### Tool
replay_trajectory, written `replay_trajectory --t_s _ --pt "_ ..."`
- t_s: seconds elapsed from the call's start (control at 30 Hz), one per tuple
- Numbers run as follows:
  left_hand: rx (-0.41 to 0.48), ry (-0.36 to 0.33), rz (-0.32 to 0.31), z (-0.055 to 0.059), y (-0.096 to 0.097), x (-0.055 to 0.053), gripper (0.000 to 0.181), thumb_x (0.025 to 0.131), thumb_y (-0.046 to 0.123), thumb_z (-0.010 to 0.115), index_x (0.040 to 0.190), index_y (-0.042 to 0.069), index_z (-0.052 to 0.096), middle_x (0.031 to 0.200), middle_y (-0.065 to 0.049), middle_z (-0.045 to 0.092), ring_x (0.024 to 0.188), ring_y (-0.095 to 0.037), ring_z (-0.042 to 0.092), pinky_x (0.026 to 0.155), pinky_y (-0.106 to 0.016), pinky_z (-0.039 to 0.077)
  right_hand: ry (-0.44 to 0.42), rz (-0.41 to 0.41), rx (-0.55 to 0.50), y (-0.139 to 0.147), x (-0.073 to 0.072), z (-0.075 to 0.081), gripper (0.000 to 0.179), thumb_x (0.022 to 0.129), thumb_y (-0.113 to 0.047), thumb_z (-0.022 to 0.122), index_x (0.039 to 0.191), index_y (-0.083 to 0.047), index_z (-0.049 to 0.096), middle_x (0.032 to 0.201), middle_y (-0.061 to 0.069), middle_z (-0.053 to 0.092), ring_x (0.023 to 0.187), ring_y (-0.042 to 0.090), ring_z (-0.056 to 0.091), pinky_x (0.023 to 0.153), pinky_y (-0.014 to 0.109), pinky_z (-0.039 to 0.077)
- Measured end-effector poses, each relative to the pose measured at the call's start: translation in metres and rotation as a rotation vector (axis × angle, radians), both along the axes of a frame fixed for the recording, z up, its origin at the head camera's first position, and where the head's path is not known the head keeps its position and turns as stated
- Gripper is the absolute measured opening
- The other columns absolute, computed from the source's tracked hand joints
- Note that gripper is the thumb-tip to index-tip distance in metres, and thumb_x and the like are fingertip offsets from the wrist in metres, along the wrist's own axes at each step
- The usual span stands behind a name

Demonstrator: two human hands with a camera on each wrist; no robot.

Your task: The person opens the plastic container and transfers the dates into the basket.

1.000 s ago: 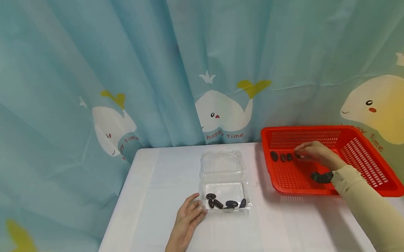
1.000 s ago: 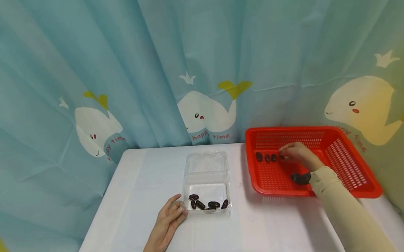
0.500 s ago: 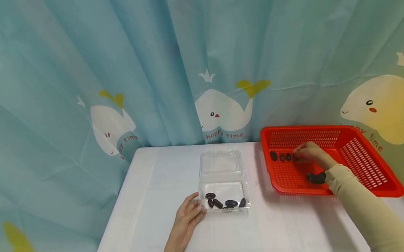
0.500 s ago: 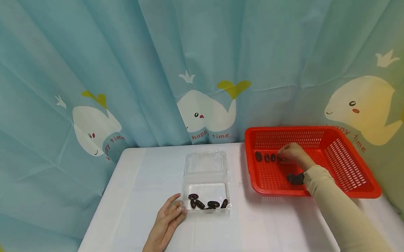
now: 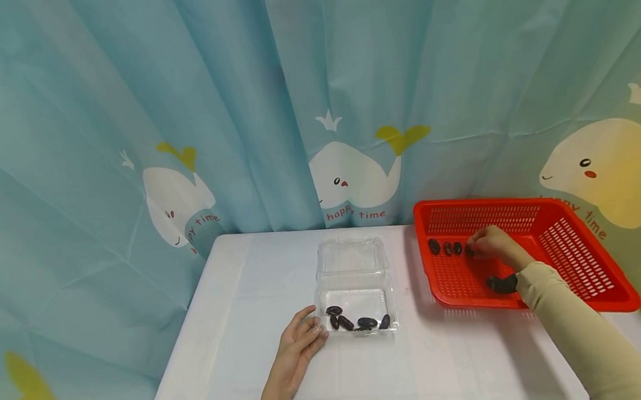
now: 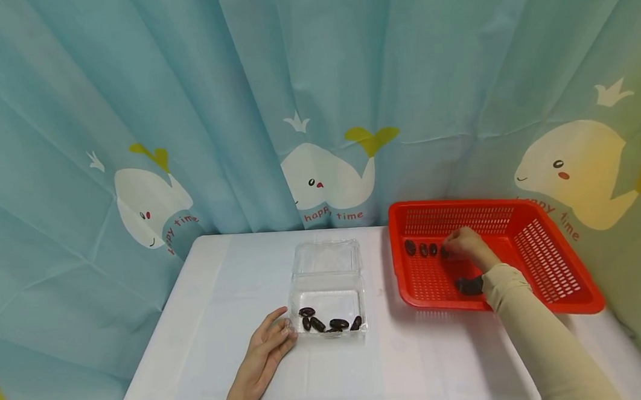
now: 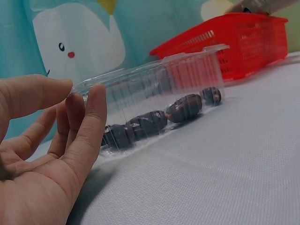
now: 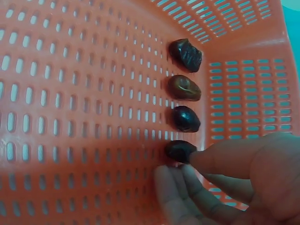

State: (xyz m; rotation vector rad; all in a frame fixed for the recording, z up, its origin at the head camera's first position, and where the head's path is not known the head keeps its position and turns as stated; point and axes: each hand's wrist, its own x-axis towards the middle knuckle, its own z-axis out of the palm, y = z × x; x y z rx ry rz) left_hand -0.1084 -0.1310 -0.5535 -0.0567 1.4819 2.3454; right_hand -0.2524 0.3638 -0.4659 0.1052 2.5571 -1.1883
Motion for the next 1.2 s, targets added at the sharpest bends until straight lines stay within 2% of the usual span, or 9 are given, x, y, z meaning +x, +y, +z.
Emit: replay_trajectory --t_s 0.1,0.2,0.33,0.5,0.63,0.7,0.9,1.03,1.2 --pt "-0.007 0.001 0.001 0.000 0.000 0.001 0.064 0.103 0.003 0.058 0.159 0.000 0.027 0.119 0.001 0.054 0.105 -0.009 0.062 0.107 -0.028 0.056 0.029 0.006 0.039 -0.001 0.003 0.006 0.023 0.097 0.004 0.053 0.104 0.025 0.059 0.096 0.025 0.066 0.082 0.020 0.064 0.071 0.034 0.063" --pt "-0.013 0.001 -0.001 0.001 0.000 0.001 0.064 0.103 0.004 0.059 0.159 0.000 0.027 0.119 0.001 0.053 0.106 -0.009 0.063 0.107 -0.028 0.057 0.053 0.013 0.056 -0.003 0.006 0.016 0.024 0.098 0.001 0.054 0.104 0.024 0.058 0.096 0.026 0.064 0.077 0.014 0.062 0.068 0.033 0.061" --pt "-0.007 0.004 -0.003 0.000 0.001 0.001 0.064 0.103 0.004 0.059 0.159 0.000 0.027 0.120 0.000 0.053 0.105 -0.009 0.063 0.106 -0.027 0.057 0.051 0.016 0.035 -0.005 0.009 0.026 0.036 0.101 -0.001 0.054 0.125 0.025 0.053 0.110 0.033 0.066 0.083 0.016 0.066 0.073 0.035 0.062" --pt "-0.016 0.007 0.010 0.000 0.001 0.001 0.063 0.103 0.005 0.060 0.159 0.001 0.029 0.118 0.000 0.054 0.104 -0.010 0.064 0.104 -0.027 0.058 0.057 0.035 0.024 -0.015 0.012 0.040 0.039 0.103 -0.004 0.056 0.131 0.023 0.052 0.114 0.034 0.067 0.085 0.020 0.070 0.080 0.039 0.065" --pt "-0.017 -0.001 0.019 0.000 0.000 0.000 0.064 0.102 0.004 0.061 0.158 0.002 0.030 0.118 0.000 0.055 0.104 -0.011 0.064 0.104 -0.027 0.058 0.070 0.052 0.007 -0.027 0.018 0.049 0.040 0.105 -0.006 0.056 0.135 0.020 0.051 0.132 0.042 0.057 0.101 0.034 0.073 0.090 0.049 0.065" --pt "-0.009 -0.003 0.019 0.001 0.001 0.000 0.064 0.102 0.003 0.060 0.158 0.001 0.030 0.118 0.000 0.055 0.105 -0.010 0.064 0.105 -0.028 0.058 0.084 0.065 0.005 -0.034 0.023 0.054 0.039 0.105 -0.007 0.056 0.135 0.018 0.052 0.134 0.042 0.056 0.102 0.033 0.073 0.090 0.047 0.065" --pt "-0.007 -0.002 0.023 0.001 0.000 -0.001 0.064 0.102 0.003 0.060 0.158 0.001 0.030 0.117 0.000 0.055 0.104 -0.010 0.064 0.105 -0.028 0.058 0.124 0.131 -0.026 -0.058 0.033 0.069 0.036 0.104 -0.009 0.060 0.132 0.013 0.057 0.117 0.027 0.067 0.082 0.009 0.068 0.073 0.026 0.062" --pt "-0.012 0.004 0.022 0.000 0.001 -0.002 0.063 0.102 0.003 0.060 0.158 0.001 0.031 0.117 0.001 0.055 0.104 -0.009 0.064 0.105 -0.028 0.058 0.110 0.176 -0.080 -0.071 0.037 0.073 0.035 0.102 -0.009 0.063 0.131 0.010 0.059 0.108 0.014 0.070 0.079 0.009 0.067 0.070 0.025 0.059" --pt "-0.006 0.013 0.019 -0.002 0.001 -0.001 0.063 0.102 0.002 0.059 0.158 0.000 0.030 0.117 0.001 0.055 0.103 -0.009 0.064 0.105 -0.028 0.058 0.102 0.272 -0.136 -0.087 0.040 0.075 0.034 0.101 -0.012 0.066 0.130 0.007 0.062 0.117 0.019 0.069 0.091 0.017 0.070 0.083 0.028 0.063"
